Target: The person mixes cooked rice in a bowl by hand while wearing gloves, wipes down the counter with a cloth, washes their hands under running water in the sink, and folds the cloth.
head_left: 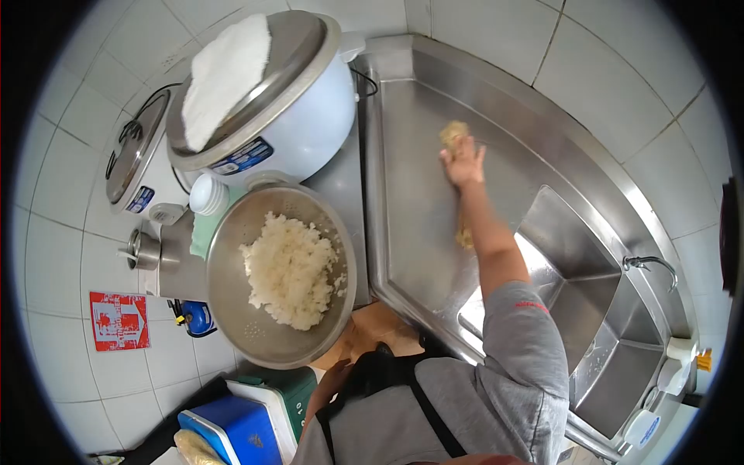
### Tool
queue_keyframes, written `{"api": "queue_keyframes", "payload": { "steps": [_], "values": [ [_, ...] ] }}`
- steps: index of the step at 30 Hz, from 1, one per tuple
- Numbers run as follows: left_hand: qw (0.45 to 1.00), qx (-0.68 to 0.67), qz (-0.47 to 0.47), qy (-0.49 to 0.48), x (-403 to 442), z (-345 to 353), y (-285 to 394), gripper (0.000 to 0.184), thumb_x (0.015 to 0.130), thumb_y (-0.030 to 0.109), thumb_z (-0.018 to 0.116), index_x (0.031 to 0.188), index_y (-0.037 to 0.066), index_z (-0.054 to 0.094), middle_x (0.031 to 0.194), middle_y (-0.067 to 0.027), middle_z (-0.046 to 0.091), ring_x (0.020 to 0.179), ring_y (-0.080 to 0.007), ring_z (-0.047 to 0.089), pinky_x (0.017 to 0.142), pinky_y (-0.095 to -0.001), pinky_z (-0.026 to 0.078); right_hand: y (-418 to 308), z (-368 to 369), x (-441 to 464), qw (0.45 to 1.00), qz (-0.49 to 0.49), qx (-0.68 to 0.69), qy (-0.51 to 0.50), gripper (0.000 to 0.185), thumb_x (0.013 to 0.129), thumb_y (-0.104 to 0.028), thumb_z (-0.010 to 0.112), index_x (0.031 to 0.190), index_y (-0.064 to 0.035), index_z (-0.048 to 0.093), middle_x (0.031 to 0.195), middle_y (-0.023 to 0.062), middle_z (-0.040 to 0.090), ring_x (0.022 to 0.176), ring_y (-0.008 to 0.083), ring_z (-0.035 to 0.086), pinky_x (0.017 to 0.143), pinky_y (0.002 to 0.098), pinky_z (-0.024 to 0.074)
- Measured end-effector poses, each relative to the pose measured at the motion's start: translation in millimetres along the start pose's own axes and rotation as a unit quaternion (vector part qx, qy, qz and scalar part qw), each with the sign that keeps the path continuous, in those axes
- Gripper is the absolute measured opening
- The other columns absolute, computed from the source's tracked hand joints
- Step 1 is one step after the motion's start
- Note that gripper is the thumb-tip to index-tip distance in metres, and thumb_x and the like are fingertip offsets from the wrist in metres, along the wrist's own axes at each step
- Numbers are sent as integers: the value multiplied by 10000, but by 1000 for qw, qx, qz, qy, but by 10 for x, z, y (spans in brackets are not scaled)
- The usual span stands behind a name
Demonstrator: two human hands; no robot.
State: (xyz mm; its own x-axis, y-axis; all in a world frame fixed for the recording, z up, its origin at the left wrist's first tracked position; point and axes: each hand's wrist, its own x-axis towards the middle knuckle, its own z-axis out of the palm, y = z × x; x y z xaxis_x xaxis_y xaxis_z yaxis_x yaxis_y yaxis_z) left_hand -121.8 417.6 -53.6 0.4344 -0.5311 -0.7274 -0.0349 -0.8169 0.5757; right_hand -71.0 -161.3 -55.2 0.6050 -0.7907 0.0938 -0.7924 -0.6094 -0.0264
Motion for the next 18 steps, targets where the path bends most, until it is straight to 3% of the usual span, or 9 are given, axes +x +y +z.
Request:
{"api": "queue_keyframes", "payload": {
  "steps": [3, 6, 7, 8, 9, 11, 13, 15, 18],
  "values": [
    [998, -32, -62, -4, 81, 1, 250, 438, 832, 296, 439, 1164, 10, 436, 1146, -179, 494, 1082, -274, 467, 892, -336, 359, 979, 17, 148, 995, 85, -45, -8, 616, 871, -483, 117, 1335, -80, 163, 1398, 66, 135, 1297, 188, 78, 1039, 433, 28],
    [997, 71, -35, 22, 360, 119, -147, 403, 839, 262, 435, 1159, 16, 436, 1078, -186, 535, 1033, -289, 503, 869, -338, 380, 1596, -41, -22, 996, 71, -50, -5, 615, 873, -487, 127, 1328, -77, 191, 1395, 58, 150, 1294, 179, 95, 1039, 421, 49],
    [993, 101, 53, 41, 520, 213, -584, 382, 839, 234, 429, 1164, 34, 425, 1064, -194, 539, 1017, -313, 507, 847, -345, 398, 1667, 24, -171, 997, 48, -56, 2, 611, 874, -485, 140, 1326, -76, 196, 1394, 57, 153, 1293, 179, 97, 1040, 416, 55],
    [1000, 11, 8, -8, 299, 60, 38, 382, 834, 235, 435, 1155, 27, 430, 1052, -199, 543, 1005, -321, 512, 834, -352, 409, 1722, 64, -297, 998, 22, -62, 14, 608, 876, -482, 154, 1325, -76, 202, 1393, 56, 155, 1292, 179, 99, 1041, 411, 61],
    [997, 61, -17, 39, 282, 64, 216, 396, 827, 255, 452, 1131, 2, 444, 1050, -199, 545, 994, -317, 520, 820, -361, 416, 1645, 25, -419, 999, -20, -39, 5, 597, 878, -469, 177, 1327, -74, 190, 1392, 64, 152, 1292, 184, 98, 1045, 397, 64],
    [995, 80, 39, 46, 373, 115, 161, 416, 822, 278, 465, 1116, -15, 449, 1017, -203, 558, 981, -323, 525, 813, -357, 419, 1281, -68, -885, 994, -109, 2, 8, 581, 883, -441, 218, 1330, -74, 167, 1389, 80, 153, 1290, 192, 100, 1052, 374, 64],
    [998, 53, 12, 24, 334, 70, 460, 408, 814, 288, 469, 1084, -17, 468, 1004, -217, 553, 967, -333, 524, 797, -363, 418, 868, -176, -1365, 984, -179, 20, -17, 583, 885, -431, 228, 1338, -82, 117, 1390, 94, 135, 1290, 192, 96, 1057, 357, 53],
    [999, 40, 20, -8, 345, -17, 623, 402, 806, 299, 472, 1051, -20, 486, 985, -229, 550, 946, -340, 527, 780, -372, 416, 513, -262, -1842, 960, -250, 113, -62, 543, 881, -333, 332, 1334, -95, 153, 1390, 104, 128, 1293, 200, 78, 1058, 358, 50],
    [993, 72, 90, -15, 285, -251, 577, 400, 797, 319, 471, 1001, -23, 509, 956, -244, 547, 908, -343, 536, 753, -390, 410, 287, -782, -2355, 885, -358, 258, -147, 549, 785, -188, 488, 1291, -98, 297, 1351, 127, 226, 1255, 250, 200, 1033, 356, 146]
  ]
}}
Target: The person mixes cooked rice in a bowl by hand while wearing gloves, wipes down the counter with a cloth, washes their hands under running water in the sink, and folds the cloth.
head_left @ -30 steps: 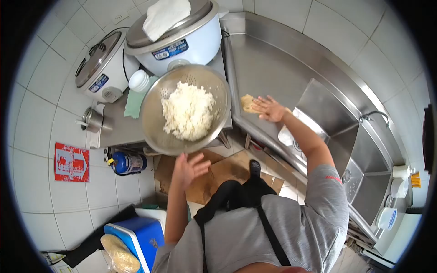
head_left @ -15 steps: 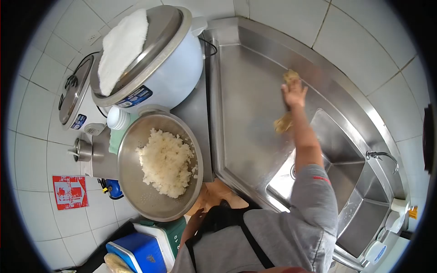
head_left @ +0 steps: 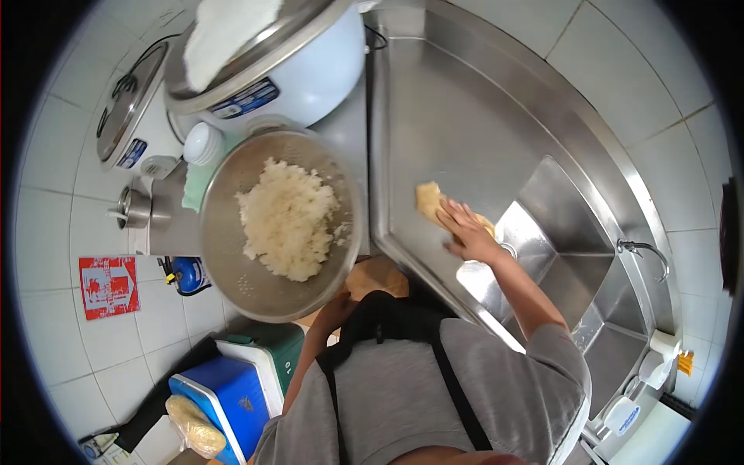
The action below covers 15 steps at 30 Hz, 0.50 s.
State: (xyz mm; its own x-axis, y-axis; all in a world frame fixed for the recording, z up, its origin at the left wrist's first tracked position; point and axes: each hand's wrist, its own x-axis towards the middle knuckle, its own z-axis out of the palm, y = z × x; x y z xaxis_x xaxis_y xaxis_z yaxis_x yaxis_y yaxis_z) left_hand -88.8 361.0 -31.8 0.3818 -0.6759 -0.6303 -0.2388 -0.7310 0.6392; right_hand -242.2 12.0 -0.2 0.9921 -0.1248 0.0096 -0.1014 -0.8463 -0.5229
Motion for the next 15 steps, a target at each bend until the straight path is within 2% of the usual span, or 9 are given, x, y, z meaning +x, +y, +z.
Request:
{"api": "queue_keyframes", "payload": {
  "steps": [2, 3, 5, 7, 8, 9, 11, 12, 15],
  "values": [
    [996, 51, 51, 60, -146, -105, -96, 404, 794, 334, 467, 973, -25, 518, 945, -250, 545, 888, -341, 540, 737, -405, 402, -120, 64, -177, 999, 39, -6, 2, 512, 689, -85, 520, 1192, -79, 422, 1253, 138, 336, 1166, 279, 302, 985, 356, 219],
    [998, 41, 39, 41, -131, -121, -274, 410, 793, 333, 463, 991, -23, 514, 961, -247, 543, 902, -341, 536, 753, -402, 400, -128, 87, -283, 998, 56, -9, 1, 505, 641, -34, 535, 1142, -69, 485, 1204, 143, 392, 1121, 293, 353, 961, 356, 256],
    [1000, 14, 2, 7, -163, -152, -797, 424, 790, 330, 457, 1028, -18, 507, 994, -241, 539, 930, -342, 527, 785, -397, 397, -184, 313, -382, 990, 43, 102, 87, 383, 587, 35, 505, 957, -28, 576, 1016, 130, 492, 936, 297, 448, 857, 349, 342],
    [998, 40, -2, 48, -455, -312, -980, 451, 781, 327, 459, 1085, -5, 488, 1045, -228, 529, 971, -341, 512, 835, -389, 387, -398, 335, -348, 974, 59, 202, 84, 343, 574, 128, 437, 863, 9, 578, 902, 125, 532, 859, 283, 492, 791, 305, 385],
    [997, 45, -18, 62, -570, -411, -1128, 430, 786, 294, 484, 1101, 1, 479, 1037, -213, 541, 960, -328, 525, 820, -369, 401, -545, 362, -297, 968, 95, 221, 72, 332, 569, 146, 429, 841, 18, 571, 879, 123, 535, 833, 274, 501, 761, 290, 394],
    [996, 48, -33, 73, -707, -471, -1279, 414, 792, 260, 510, 1117, 6, 470, 1030, -198, 553, 950, -315, 538, 804, -349, 416, -758, 352, -233, 961, 134, 234, 58, 322, 565, 163, 421, 819, 28, 564, 856, 121, 538, 807, 265, 511, 731, 275, 402],
    [991, 52, -88, 88, -984, -617, -1590, 430, 781, 307, 484, 1098, 16, 493, 1037, -200, 545, 970, -325, 518, 832, -369, 399, -1599, 217, 25, 979, 120, 150, 68, 300, 567, 181, 414, 793, 39, 550, 816, 107, 542, 802, 249, 513, 710, 266, 402],
    [988, 55, -109, 91, -1091, -722, -1736, 441, 776, 330, 472, 1088, 21, 505, 1041, -201, 542, 981, -331, 508, 845, -379, 390, -2058, 266, 182, 976, 93, 154, 121, 291, 576, 183, 423, 777, 16, 552, 785, 96, 547, 798, 241, 514, 703, 279, 408],
    [997, 4, -30, 78, -1654, -1237, -1752, 491, 780, 331, 513, 1143, 5, 454, 1042, -214, 542, 968, -325, 526, 829, -361, 406, -2874, 615, 410, 989, 57, 122, 64, 302, 598, 182, 449, 792, -17, 568, 780, 92, 549, 813, 224, 517, 692, 275, 413]
  ]
}}
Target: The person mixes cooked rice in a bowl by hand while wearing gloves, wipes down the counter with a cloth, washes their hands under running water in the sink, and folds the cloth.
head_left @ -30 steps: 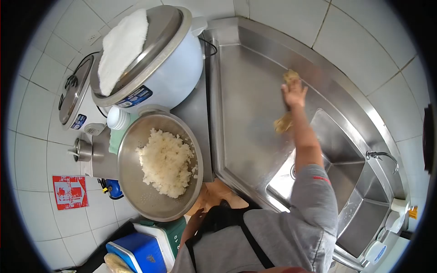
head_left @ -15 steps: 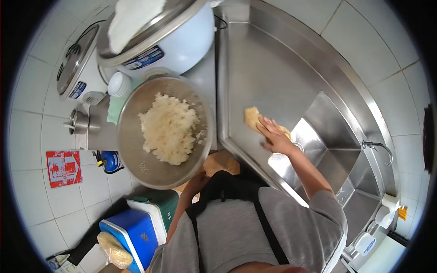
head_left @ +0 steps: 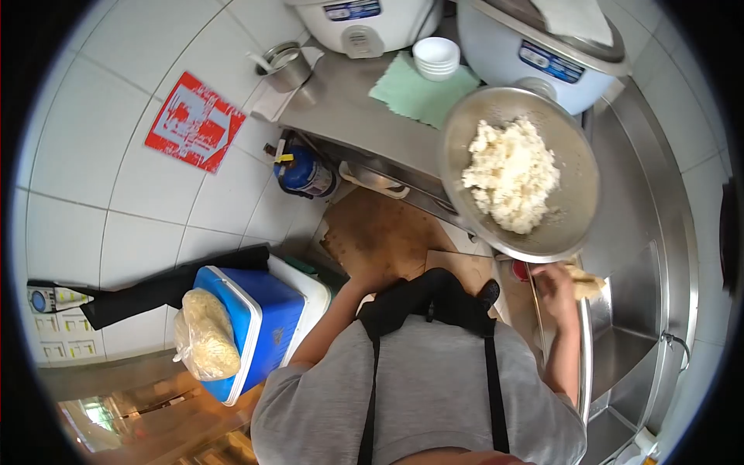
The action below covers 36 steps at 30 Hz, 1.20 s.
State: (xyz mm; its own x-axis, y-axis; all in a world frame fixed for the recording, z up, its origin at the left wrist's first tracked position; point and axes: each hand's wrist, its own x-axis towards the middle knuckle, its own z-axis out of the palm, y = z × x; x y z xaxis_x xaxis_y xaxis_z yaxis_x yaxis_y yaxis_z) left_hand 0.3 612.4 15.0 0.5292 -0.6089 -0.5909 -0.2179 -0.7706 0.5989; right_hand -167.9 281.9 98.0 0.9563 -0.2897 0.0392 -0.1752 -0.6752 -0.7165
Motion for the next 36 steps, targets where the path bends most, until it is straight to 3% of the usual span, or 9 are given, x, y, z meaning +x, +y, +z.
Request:
{"api": "queue_keyframes", "payload": {
  "steps": [6, 17, 20, 21, 24, 25, 29, 32, 36],
  "values": [
    [997, 38, -54, 36, -477, -368, -669, 534, 781, 360, 498, 1164, -7, 434, 1068, -223, 527, 979, -338, 518, 844, -373, 391, -938, 1457, 691, 973, -157, 163, -43, 211, 643, 123, 503, 778, -22, 576, 791, 88, 527, 731, 222, 532, 622, 265, 417],
    [977, -110, -106, 151, -556, -86, -1895, 550, 772, 378, 511, 1132, -33, 452, 1040, -256, 524, 991, -351, 507, 834, -370, 401, -2450, 1908, 2377, 884, -235, 279, 294, 199, 671, 79, 487, 819, -43, 537, 864, 102, 481, 737, 214, 488, 619, 272, 402],
    [970, -146, -117, 156, -578, 6, -2061, 556, 779, 393, 495, 1143, -25, 450, 1059, -247, 520, 1015, -348, 494, 855, -370, 390, -2058, 2057, 2614, 957, -232, 25, 174, 202, 662, 10, 512, 850, -58, 543, 895, 100, 484, 831, 253, 480, 724, 357, 398],
    [967, -158, -120, 158, -619, 28, -2085, 555, 780, 393, 494, 1146, -23, 449, 1065, -244, 518, 1023, -347, 489, 861, -369, 386, -1896, 2125, 2722, 985, -151, -9, 79, 290, 732, -177, 536, 1015, -115, 549, 1066, 123, 483, 1061, 300, 405, 891, 439, 311],
    [958, -157, -176, 163, -698, 116, -2218, 554, 784, 392, 489, 1155, -17, 446, 1093, -234, 505, 1046, -339, 476, 875, -366, 378, -1500, 2536, 3207, 935, -172, -272, 152, 423, 802, -353, 461, 1201, -213, 450, 1255, 134, 381, 1213, 299, 269, 992, 452, 185],
    [954, -148, -201, 164, -712, 133, -2271, 554, 786, 393, 487, 1158, -15, 444, 1104, -230, 500, 1054, -336, 472, 879, -365, 375, -1512, 2657, 3335, 941, -137, -306, 53, 543, 825, -467, 366, 1295, -199, 317, 1352, 123, 253, 1276, 283, 140, 1030, 440, 69],
    [931, -195, -241, 192, -776, 133, -2302, 521, 788, 352, 501, 1157, -12, 446, 1112, -226, 497, 1054, -328, 476, 876, -358, 377, -1573, 3410, 3921, 919, -271, -284, 43, 646, 840, -460, 312, 1289, 2, 258, 1348, 149, 246, 1271, 283, 158, 1030, 432, 70],
    [905, -262, -274, 193, -901, 6, -2067, 476, 791, 302, 512, 1140, -16, 455, 1090, -220, 515, 1027, -333, 493, 865, -356, 384, -1827, 3399, 4380, 920, -22, -379, 100, 646, 846, -445, 294, 1292, 18, 234, 1344, 180, 234, 1275, 283, 146, 1034, 417, 74],
    [883, -315, -269, 223, -949, 74, -2151, 470, 794, 303, 509, 1132, -20, 457, 1073, -221, 523, 1001, -333, 505, 846, -355, 393, -1788, 3762, 5056, 933, -32, -341, 113, 655, 838, -436, 312, 1288, 33, 229, 1345, 198, 220, 1273, 288, 147, 1038, 394, 84]
  ]
}}
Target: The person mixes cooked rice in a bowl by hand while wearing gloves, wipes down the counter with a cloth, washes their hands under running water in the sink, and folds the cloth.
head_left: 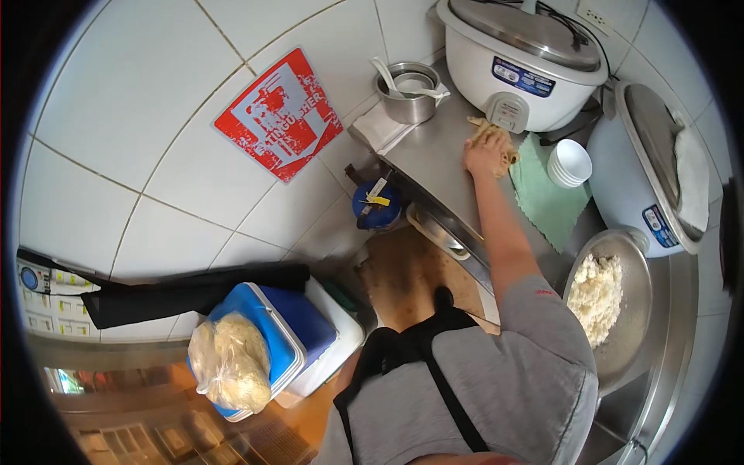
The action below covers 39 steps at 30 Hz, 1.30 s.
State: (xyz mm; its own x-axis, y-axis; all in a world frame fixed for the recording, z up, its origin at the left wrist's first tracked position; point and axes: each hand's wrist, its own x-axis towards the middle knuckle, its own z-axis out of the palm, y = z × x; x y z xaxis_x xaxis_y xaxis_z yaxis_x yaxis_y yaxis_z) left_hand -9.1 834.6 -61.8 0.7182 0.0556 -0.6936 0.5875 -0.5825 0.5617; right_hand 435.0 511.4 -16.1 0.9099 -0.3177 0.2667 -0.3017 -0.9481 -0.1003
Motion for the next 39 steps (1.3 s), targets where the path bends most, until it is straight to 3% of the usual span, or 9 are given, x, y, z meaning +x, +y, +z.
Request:
{"api": "queue_keyframes", "payload": {
  "steps": [9, 14, 16, 19, 22, 30, 33, 34, 39],
  "values": [
    [994, 7, 106, -3, 119, -42, 344, 458, 801, 306, 502, 1113, -27, 460, 1033, -223, 539, 942, -335, 532, 803, -353, 412, -510, -262, -995, 932, -328, 155, -12, 447, 820, -218, 399, 1238, -62, 374, 1301, 138, 327, 1214, 286, 281, 1010, 363, 210],
    [965, 87, 237, -68, 107, 90, 668, 489, 795, 342, 508, 1110, -29, 461, 1018, -221, 545, 923, -333, 539, 784, -365, 415, 471, -581, -2025, 905, -294, 294, 85, 446, 643, 64, 440, 1068, -49, 515, 1136, 119, 481, 1085, 298, 420, 907, 340, 351],
    [952, 127, 258, -105, 100, 199, 770, 509, 786, 362, 517, 1107, -31, 464, 1031, -213, 542, 934, -327, 537, 790, -360, 416, 944, -759, -2476, 920, -211, 331, -14, 453, 612, 128, 434, 997, -76, 557, 1035, 103, 514, 1017, 278, 463, 843, 347, 389],
    [934, 102, 269, -214, 288, 573, 702, 505, 782, 382, 517, 1076, -28, 492, 1045, -212, 537, 955, -319, 531, 798, -357, 418, 1723, -1134, -3295, 914, -164, 370, -34, 374, 637, 79, 462, 960, -74, 575, 910, 119, 534, 926, 298, 488, 823, 369, 379],
    [869, 116, 463, -129, -226, 833, 949, 407, 811, 369, 478, 887, -21, 566, 872, -184, 586, 803, -284, 564, 697, -359, 423, 2552, -1398, -4050, 906, -33, 415, -82, 319, 658, 63, 486, 930, -73, 583, 897, 122, 557, 900, 300, 513, 790, 355, 404],
    [864, 226, 274, -356, -709, 1742, 1395, 386, 834, 351, 443, 759, -12, 552, 715, -136, 560, 657, -238, 523, 623, -347, 402, 4175, -3166, -4540, 938, 243, 207, 137, 229, 690, -210, 582, 811, -23, 528, 775, 168, 565, 767, 326, 549, 645, 393, 432],
    [832, 261, 320, -371, -1146, 2333, 1610, 394, 843, 344, 430, 712, -8, 547, 656, -118, 550, 602, -220, 508, 595, -342, 394, 4737, -3146, -4302, 917, 188, 259, 238, 420, 723, -276, 601, 1073, -68, 499, 987, 167, 555, 911, 272, 548, 765, 369, 435],
    [814, 269, 357, -371, -1372, 2563, 1669, 397, 850, 341, 415, 678, -1, 523, 618, -97, 511, 568, -199, 468, 568, -336, 380, 4792, -3175, -4316, 927, 203, 281, 145, 530, 710, -299, 620, 1159, -84, 439, 1088, 160, 505, 976, 293, 510, 814, 375, 412],
    [773, 214, 475, -361, -2338, 3782, 1610, 349, 880, 283, 355, 669, 26, 462, 530, -45, 396, 485, -121, 387, 468, -291, 339, 5084, -3560, -5231, 964, 33, 244, 103, 457, 704, -269, 634, 1109, -108, 496, 1049, 125, 506, 959, 308, 507, 803, 382, 415]
  ]
}}
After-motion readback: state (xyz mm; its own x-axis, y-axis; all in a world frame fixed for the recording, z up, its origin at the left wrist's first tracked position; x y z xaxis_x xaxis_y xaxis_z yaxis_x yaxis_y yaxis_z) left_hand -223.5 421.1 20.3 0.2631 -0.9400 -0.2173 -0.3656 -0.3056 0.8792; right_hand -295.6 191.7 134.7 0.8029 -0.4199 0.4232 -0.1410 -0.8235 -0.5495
